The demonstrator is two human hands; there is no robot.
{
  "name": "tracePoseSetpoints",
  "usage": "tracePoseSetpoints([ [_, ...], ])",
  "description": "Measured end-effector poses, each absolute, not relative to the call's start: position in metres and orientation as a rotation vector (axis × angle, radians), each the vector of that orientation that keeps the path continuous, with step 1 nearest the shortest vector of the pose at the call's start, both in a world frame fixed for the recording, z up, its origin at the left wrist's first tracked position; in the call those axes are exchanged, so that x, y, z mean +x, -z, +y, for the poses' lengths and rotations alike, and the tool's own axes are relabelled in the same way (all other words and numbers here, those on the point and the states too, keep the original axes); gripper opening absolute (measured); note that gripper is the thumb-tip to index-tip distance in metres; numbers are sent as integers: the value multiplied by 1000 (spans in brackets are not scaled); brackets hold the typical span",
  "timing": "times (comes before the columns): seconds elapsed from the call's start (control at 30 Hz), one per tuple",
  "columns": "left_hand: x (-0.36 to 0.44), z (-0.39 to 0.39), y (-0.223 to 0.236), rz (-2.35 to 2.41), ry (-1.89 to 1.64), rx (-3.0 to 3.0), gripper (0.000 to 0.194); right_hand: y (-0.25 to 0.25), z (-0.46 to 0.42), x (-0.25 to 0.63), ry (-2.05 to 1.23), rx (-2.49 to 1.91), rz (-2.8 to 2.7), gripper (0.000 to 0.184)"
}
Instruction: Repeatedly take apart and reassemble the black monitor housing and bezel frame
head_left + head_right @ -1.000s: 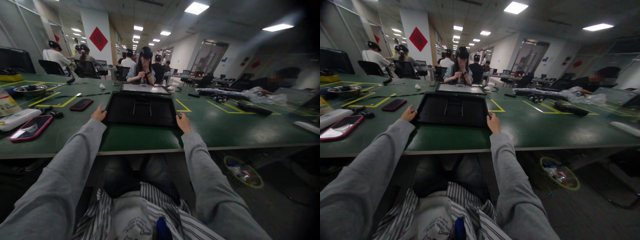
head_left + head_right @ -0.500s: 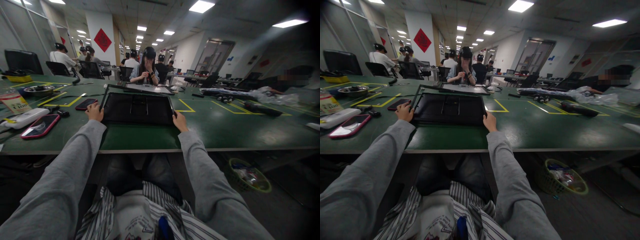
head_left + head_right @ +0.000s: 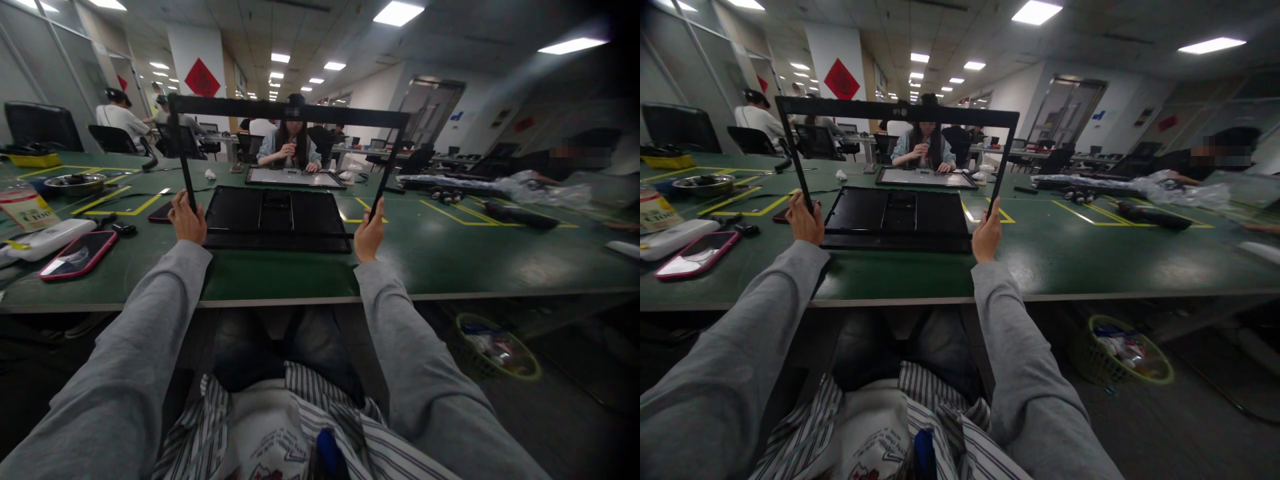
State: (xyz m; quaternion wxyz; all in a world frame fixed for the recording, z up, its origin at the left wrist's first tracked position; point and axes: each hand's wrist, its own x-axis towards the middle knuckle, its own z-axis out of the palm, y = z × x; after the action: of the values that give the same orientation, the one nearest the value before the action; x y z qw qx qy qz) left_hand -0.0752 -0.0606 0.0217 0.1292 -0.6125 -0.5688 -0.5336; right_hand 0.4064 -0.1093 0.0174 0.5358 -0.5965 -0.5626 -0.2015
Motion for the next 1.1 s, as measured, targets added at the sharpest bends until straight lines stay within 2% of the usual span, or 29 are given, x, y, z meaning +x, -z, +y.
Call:
tracePoseSetpoints([
  [0.27,-82,-47,-11,-1798,1385,-1820,49,-7,-100,408,441,-1588,-1408,57],
  [0.73,-92,-32,2,-2250,833,-2046,49,9,-93,419,3,-1798,-1503,54],
  [1.1,-100,-25,5,-2366,880,-2003,55,11,-90,423,-110,-1827,-1525,53],
])
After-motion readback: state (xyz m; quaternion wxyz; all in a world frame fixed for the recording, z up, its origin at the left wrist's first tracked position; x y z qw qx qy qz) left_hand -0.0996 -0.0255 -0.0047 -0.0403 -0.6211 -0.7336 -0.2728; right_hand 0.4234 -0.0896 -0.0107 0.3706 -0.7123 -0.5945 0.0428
